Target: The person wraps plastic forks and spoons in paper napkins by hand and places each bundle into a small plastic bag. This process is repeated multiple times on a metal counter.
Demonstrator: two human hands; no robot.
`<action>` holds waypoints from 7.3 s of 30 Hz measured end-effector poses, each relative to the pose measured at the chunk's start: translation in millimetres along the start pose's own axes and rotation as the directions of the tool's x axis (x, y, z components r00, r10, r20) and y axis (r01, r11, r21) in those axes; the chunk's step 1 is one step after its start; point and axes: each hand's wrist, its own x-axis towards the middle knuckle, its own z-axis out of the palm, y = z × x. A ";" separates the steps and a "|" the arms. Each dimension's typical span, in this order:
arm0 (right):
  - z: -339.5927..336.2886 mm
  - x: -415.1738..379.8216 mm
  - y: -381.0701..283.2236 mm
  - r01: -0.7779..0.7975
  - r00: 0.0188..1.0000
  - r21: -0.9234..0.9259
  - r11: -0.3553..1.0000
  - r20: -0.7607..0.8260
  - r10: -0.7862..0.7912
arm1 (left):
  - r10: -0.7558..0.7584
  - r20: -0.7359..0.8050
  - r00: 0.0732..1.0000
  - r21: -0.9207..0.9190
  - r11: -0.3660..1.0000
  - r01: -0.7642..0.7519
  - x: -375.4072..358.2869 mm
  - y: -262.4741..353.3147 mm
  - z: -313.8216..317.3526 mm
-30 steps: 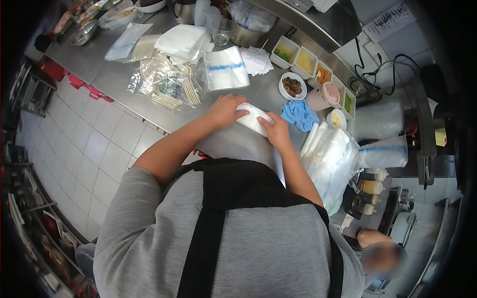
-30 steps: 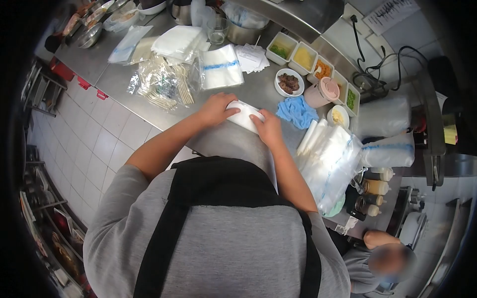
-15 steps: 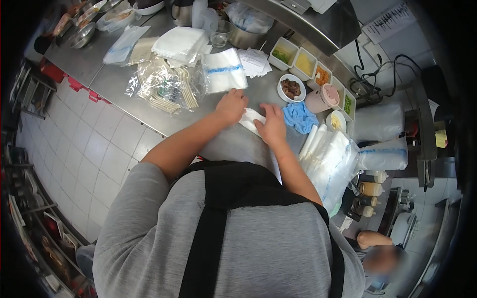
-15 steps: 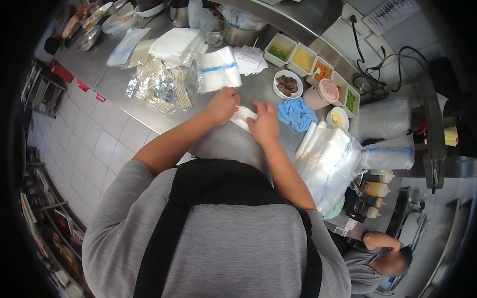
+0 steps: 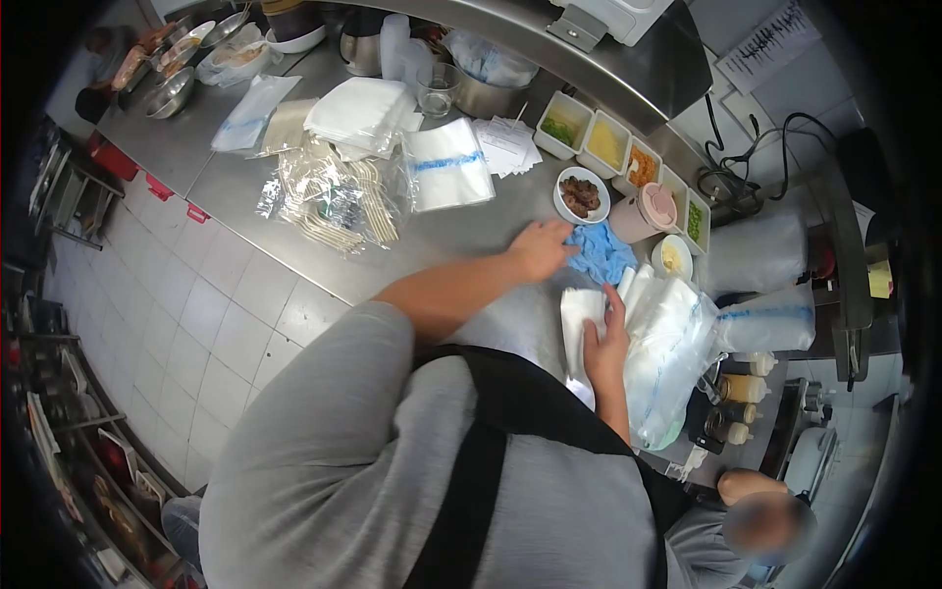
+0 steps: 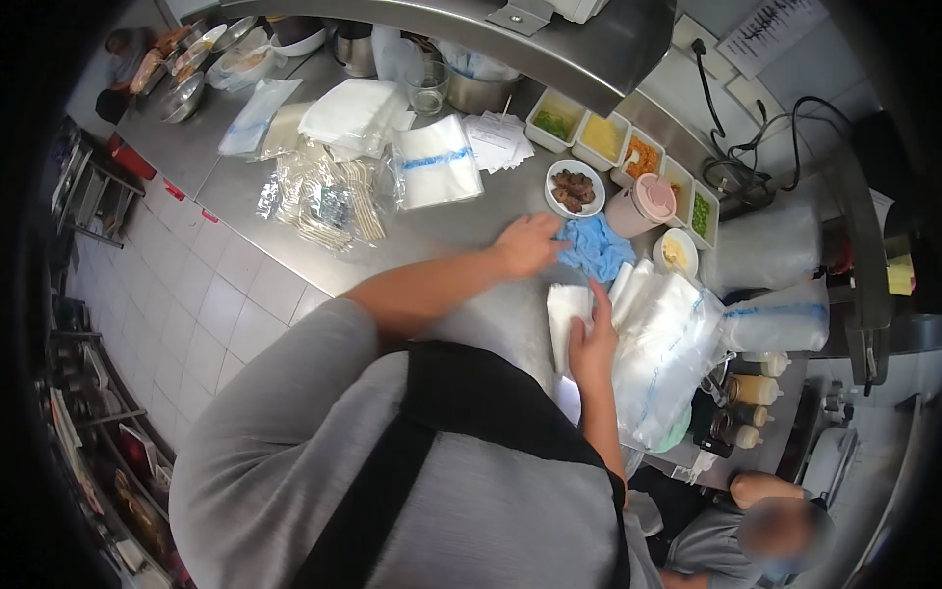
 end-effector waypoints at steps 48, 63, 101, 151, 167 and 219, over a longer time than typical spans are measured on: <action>184.1 196.2 -119.5 0.464 0.885 0.051 0.884 0.014 -0.465 | -0.809 0.030 0.587 -0.862 0.277 0.425 -98.4 -137.2 -161.4; 177.0 180.0 -127.0 0.469 0.877 0.077 0.880 0.078 -0.474 | -0.797 0.240 0.554 -0.888 0.051 0.457 -87.0 -120.0 -159.1; 157.0 180.6 -91.2 0.236 0.967 0.241 0.942 0.037 -0.251 | -0.512 -0.330 0.793 -0.077 0.852 0.518 -76.1 -92.5 -230.7; -23.9 7.3 -51.6 0.112 0.968 0.110 0.988 -0.235 -0.084 | -0.109 0.060 0.992 -0.096 0.989 0.114 -40.0 53.8 -123.8; 71.0 53.3 -29.7 0.278 0.960 0.190 0.942 -0.026 -0.278 | 0.136 0.093 0.986 -0.107 0.986 -0.126 -70.2 141.2 -157.8; 83.8 4.8 -47.7 -0.419 0.523 0.542 0.728 0.800 -0.294 | -0.445 0.591 0.672 -0.438 0.523 0.731 -167.9 -33.6 -146.8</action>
